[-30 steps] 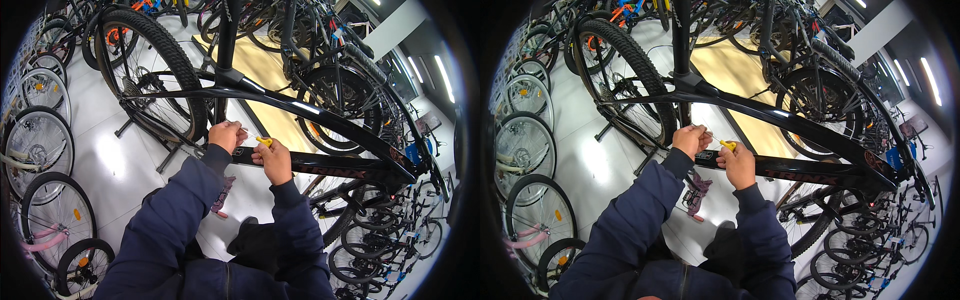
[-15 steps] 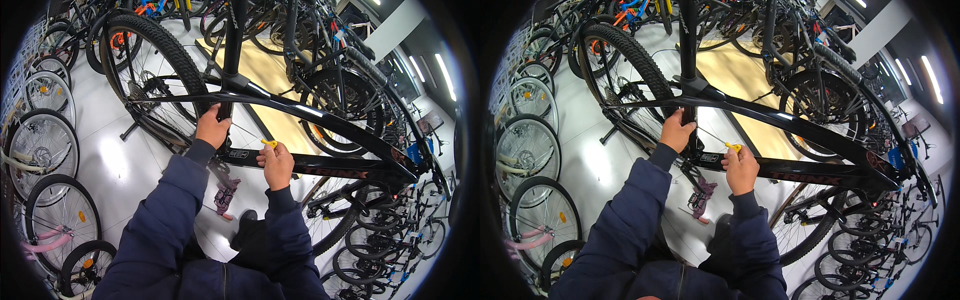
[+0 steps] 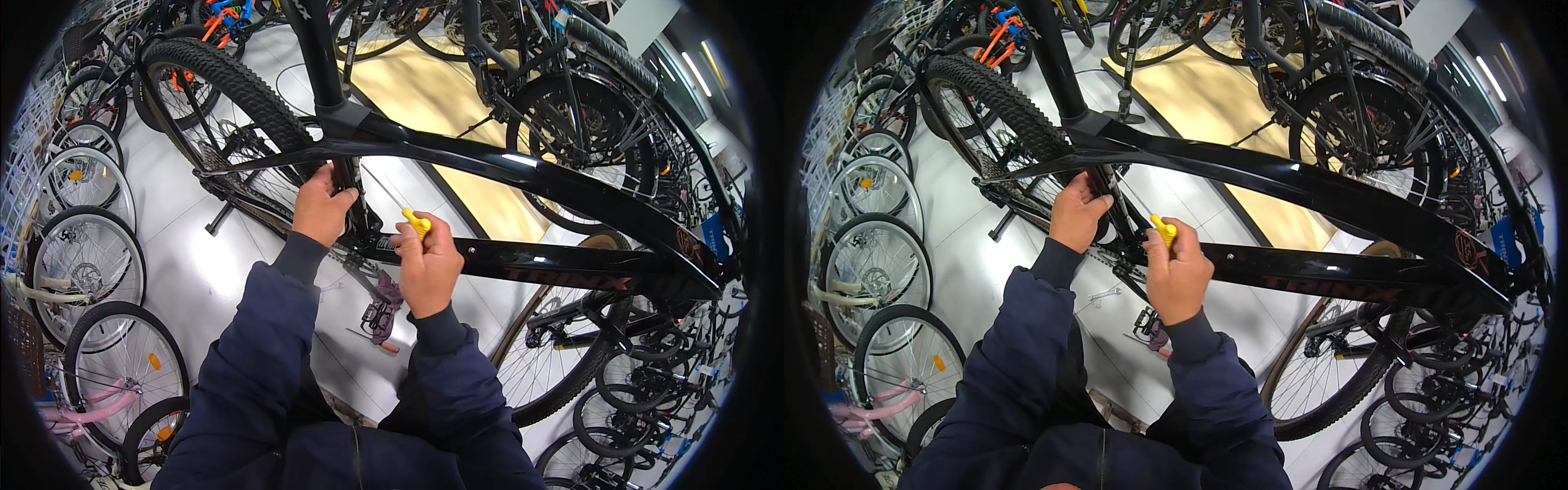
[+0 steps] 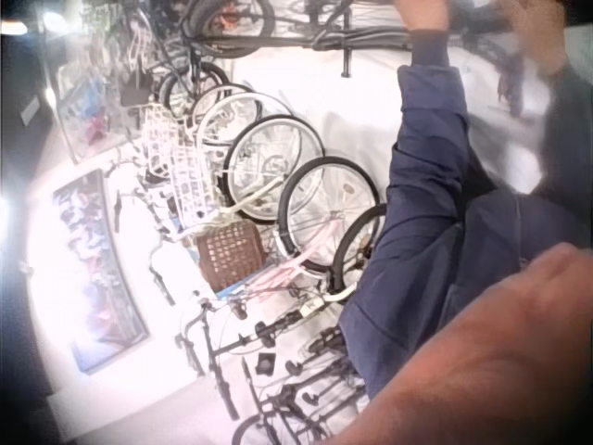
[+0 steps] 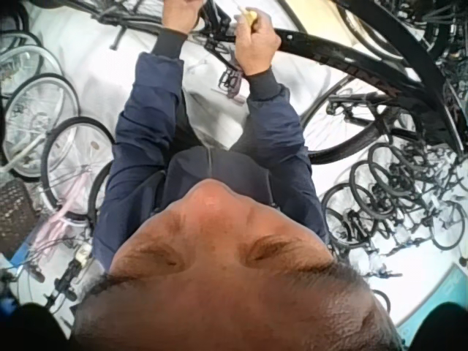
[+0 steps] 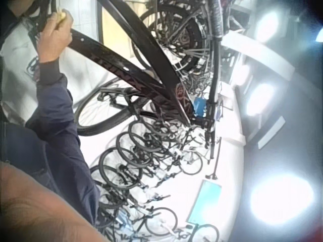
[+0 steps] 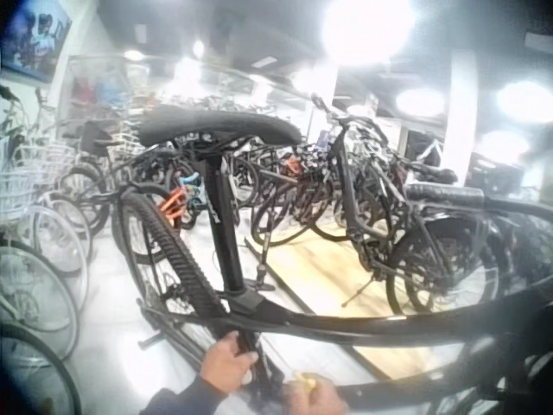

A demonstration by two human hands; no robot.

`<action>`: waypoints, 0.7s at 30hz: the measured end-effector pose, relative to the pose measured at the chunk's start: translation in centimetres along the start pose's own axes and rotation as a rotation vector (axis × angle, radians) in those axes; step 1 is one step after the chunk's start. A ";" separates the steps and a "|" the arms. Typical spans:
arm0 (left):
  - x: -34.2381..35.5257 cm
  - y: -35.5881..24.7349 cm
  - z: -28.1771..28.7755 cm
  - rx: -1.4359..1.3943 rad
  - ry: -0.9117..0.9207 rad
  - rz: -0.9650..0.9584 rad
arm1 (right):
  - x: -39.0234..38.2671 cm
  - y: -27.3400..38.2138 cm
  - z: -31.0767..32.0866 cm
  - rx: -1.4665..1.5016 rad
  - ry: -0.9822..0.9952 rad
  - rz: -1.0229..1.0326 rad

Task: The person uses a yellow-handled screwdriver to tighten screws on the down tube of a black bicycle frame. They repeatedly insert the screwdriver, turn it clockwise, and reposition to work on different fasteners along the frame.

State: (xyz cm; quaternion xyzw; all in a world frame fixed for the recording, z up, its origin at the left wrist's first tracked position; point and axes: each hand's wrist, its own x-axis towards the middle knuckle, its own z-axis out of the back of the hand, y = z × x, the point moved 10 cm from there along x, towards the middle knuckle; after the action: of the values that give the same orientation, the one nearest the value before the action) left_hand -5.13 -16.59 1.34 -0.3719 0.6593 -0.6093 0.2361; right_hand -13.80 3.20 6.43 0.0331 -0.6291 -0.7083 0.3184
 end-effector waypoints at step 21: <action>-3.9 -7.0 1.1 0.638 -0.420 -0.461 | -0.5 0.0 2.7 -0.124 -0.025 0.069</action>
State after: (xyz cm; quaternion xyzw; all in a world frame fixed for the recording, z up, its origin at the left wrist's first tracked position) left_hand -0.52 -14.09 7.49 -0.5335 0.2757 -0.7302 0.3258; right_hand -14.62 5.82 6.85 -0.0171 -0.5888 -0.7349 0.3361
